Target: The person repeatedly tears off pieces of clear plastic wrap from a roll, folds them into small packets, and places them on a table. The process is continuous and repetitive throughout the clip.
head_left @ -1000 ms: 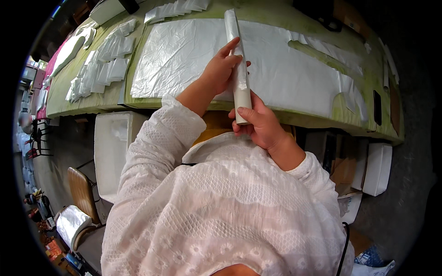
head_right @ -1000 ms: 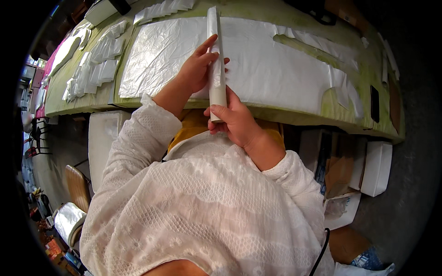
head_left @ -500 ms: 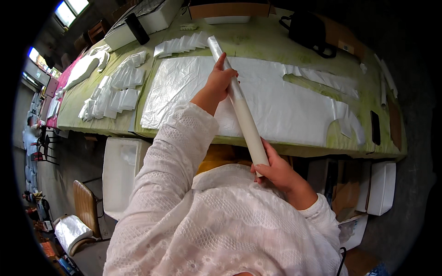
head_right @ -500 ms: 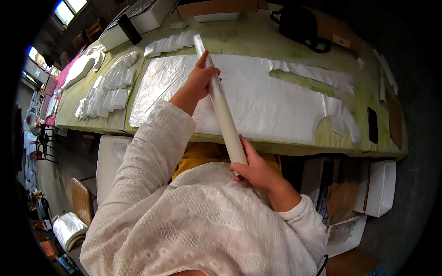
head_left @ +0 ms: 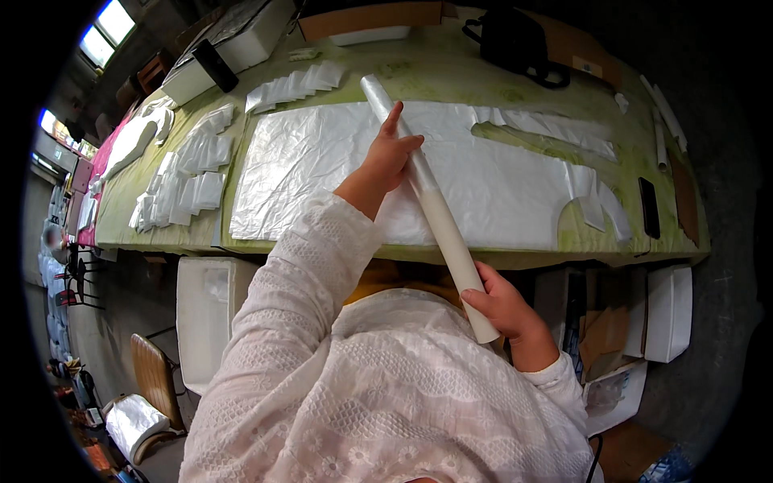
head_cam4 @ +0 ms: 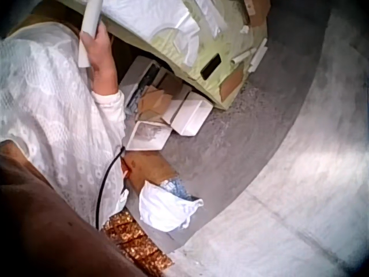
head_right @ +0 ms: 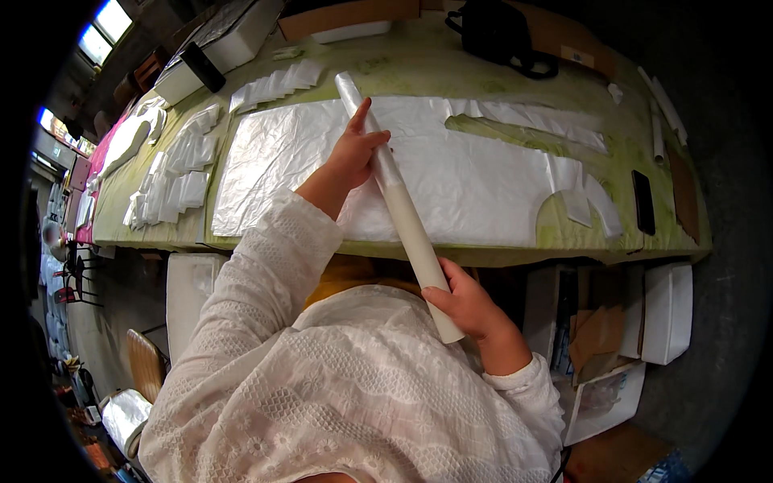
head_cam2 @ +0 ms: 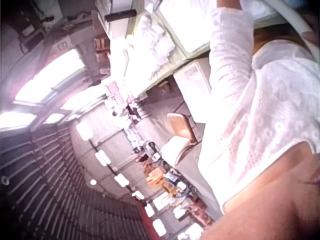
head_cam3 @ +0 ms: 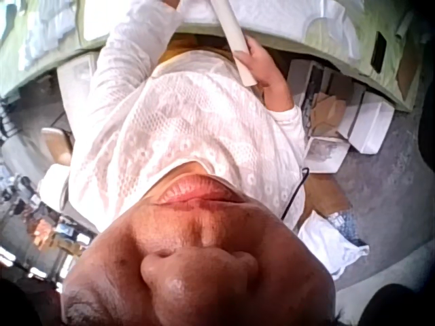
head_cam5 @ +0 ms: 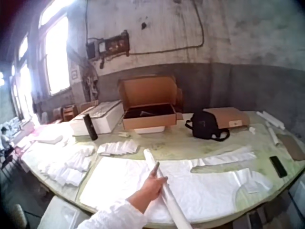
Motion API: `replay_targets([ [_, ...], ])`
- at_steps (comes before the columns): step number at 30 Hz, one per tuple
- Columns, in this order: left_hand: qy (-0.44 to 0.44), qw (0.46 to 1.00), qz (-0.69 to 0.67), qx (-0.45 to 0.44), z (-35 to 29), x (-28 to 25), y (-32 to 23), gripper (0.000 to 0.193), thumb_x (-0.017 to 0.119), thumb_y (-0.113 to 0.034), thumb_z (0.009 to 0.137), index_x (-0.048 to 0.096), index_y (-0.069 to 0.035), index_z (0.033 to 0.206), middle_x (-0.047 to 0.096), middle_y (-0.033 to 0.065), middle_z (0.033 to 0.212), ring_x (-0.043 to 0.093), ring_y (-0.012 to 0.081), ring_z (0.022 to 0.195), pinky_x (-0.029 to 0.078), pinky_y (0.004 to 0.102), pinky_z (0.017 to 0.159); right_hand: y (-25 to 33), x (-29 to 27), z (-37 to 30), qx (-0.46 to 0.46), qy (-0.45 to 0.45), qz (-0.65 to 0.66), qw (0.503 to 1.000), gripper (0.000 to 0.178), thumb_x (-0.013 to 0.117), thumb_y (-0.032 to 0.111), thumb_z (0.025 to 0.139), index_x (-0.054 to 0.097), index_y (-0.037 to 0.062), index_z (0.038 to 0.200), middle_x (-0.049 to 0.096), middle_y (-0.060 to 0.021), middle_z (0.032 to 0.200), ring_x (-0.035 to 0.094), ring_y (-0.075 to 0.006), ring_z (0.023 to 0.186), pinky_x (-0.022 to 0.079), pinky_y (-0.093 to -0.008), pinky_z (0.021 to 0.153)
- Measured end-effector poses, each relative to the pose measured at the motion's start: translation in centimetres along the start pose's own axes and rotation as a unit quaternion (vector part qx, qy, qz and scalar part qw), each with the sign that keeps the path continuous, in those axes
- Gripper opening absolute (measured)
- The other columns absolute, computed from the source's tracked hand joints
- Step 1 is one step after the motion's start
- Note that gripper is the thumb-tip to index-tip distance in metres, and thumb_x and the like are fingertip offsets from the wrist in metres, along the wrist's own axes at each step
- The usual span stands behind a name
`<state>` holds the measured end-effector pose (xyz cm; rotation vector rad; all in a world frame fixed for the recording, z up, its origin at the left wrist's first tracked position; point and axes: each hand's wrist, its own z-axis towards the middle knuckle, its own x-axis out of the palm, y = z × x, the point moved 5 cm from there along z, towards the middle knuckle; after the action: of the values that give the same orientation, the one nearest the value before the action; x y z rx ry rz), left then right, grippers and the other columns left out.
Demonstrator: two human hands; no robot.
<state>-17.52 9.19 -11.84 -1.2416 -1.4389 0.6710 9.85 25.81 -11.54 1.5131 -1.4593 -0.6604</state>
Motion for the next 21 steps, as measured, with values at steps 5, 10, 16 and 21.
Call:
replay_targets([
  [5,0.040,0.982,-0.177,-0.045,1.2,-1.1,0.2,0.062,0.056,-0.009,0.102,0.036,-0.021,0.160,0.049,0.0095,0.146,0.060,0.0282,0.116,0.052,0.0452,0.099,-1.7,-1.1,-0.5,0.001,-0.003,0.013,1.000,0.065,0.067,0.012,0.093,0.041,-0.0005,0.151,0.061,-0.0075,0.115,0.061,-0.0147,0.095,0.052,-0.0321,0.086],
  [10,-0.072,0.976,-0.205,0.012,3.6,-4.5,-1.2,0.046,0.049,-0.011,0.106,0.048,-0.012,0.152,0.054,0.0112,0.144,0.060,0.0289,0.118,0.052,0.0463,0.101,-3.5,-4.1,-4.5,0.020,0.005,-0.023,1.000,0.069,0.071,0.010,0.088,0.043,-0.0009,0.150,0.062,-0.0085,0.119,0.062,-0.0150,0.099,0.051,-0.0322,0.090],
  [16,-0.085,0.994,0.030,-0.054,2.6,-7.4,-2.8,0.038,0.055,-0.006,0.101,0.063,-0.007,0.138,0.067,0.0145,0.123,0.067,0.0265,0.105,0.057,0.0427,0.093,-2.2,-7.3,-9.7,0.011,-0.039,-0.027,0.999,0.073,0.075,0.010,0.082,0.046,-0.0012,0.148,0.064,-0.0066,0.121,0.063,-0.0132,0.104,0.052,-0.0318,0.092],
  [21,-0.030,0.985,0.142,-0.089,-2.0,-5.1,-1.7,0.034,0.060,-0.004,0.097,0.068,-0.005,0.130,0.070,0.0114,0.112,0.070,0.0226,0.095,0.060,0.0381,0.084,4.5,-5.7,-3.6,-0.153,-0.164,-0.351,0.909,0.066,0.069,0.004,0.083,0.050,0.0020,0.146,0.066,-0.0150,0.126,0.065,-0.0201,0.113,0.051,-0.0336,0.097],
])
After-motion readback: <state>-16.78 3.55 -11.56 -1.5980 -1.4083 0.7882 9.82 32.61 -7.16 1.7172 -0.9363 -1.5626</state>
